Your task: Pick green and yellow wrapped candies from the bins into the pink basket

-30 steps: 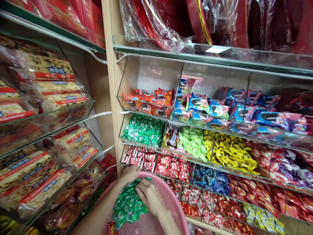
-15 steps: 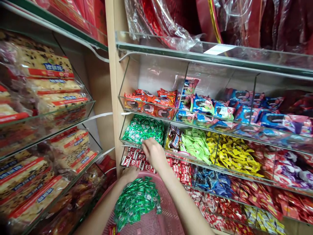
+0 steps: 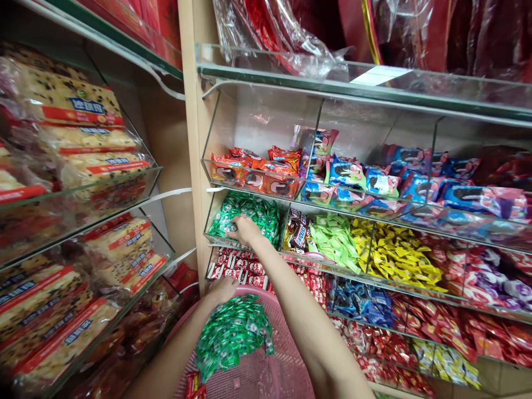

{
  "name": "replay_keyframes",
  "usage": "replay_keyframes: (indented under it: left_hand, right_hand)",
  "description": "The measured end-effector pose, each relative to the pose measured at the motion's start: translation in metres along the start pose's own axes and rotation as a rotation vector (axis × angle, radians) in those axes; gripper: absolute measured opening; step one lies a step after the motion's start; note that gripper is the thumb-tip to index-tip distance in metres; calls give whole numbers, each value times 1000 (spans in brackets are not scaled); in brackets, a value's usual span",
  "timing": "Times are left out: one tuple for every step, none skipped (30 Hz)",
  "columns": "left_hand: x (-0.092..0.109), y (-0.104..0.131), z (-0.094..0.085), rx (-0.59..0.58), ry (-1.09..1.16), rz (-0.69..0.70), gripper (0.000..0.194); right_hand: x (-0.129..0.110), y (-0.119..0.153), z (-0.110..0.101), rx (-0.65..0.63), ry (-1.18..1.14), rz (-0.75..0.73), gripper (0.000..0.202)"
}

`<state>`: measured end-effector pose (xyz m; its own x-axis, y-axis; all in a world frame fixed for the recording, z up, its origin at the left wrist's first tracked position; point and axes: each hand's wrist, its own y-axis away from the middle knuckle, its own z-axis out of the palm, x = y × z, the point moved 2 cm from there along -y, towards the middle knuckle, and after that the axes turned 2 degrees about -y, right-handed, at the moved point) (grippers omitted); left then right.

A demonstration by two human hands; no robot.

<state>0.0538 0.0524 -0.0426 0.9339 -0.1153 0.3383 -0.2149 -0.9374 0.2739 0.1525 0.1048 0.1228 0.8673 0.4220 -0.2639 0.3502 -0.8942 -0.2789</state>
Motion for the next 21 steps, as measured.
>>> replay_keyframes:
  left_hand:
    - [0,-1,0,-5,-2,-4,47]
    - [-1,-2,1,-12,-6,-7,46]
    - [-1,-3,1,-17,-10,-10,46]
    - [-1,-5,1,-18,-14,-8,45]
    - [-1,-6,2,-18,-19,-1,45]
    - [-1,-6,2,-15,-23,8,45]
    - [-1,-7,3,-11,-25,16,45]
    - [-2,-7,3,-9,-25,23,46]
    - [-2,-8,4,-8,-24,29,47]
    - [-2,-8,4,-8,-24,31,47]
    - [-2,-8,5,-7,-25,34,48]
    - [-3,-8,5,-6,-26,36,48]
    - [-3,-8,5,-4,-29,40,48]
    - [-3,-8,5,-1,-31,45,48]
    - [-3,-8,5,4,-33,50,47]
    - [-3,-8,5,7,-33,53,47]
    - [-3,-7,5,10,-31,54,47]
    - [-3,-7,5,13,-28,54,46]
    - [-3,-6,4,14,-23,52,46]
    - [-3,-5,4,12,-18,47,46]
    - [-3,-4,3,8,-12,40,45]
  right_hand:
    - [0,-2,2,-5,-15,19,43]
    - [1,-3,3,-8,-34,37,42]
    - [2,-3,4,-6,-55,54,39]
    - [4,-3,5,-1,-76,67,35]
    - [5,-2,6,5,-97,77,31]
    - [6,-2,7,12,-117,88,28]
    - [8,0,9,20,-132,101,27]
    - [9,1,10,25,-142,111,26]
    - [10,2,11,34,-156,119,25]
    - [10,3,11,49,-174,126,25]
    - [10,4,11,69,-197,131,26]
    - [10,5,11,91,-226,135,27]
    - [10,7,11,116,-258,140,28]
    - [10,8,10,142,-290,148,30]
    - [10,9,9,166,-317,156,32]
    - [10,10,9,188,-333,162,34]
    - [11,11,8,209,-341,165,35]
    - [11,12,8,231,-344,165,34]
    - [11,12,8,248,-348,161,33]
    - [12,13,8,258,-357,156,30]
    - [13,13,9,258,-374,151,27]
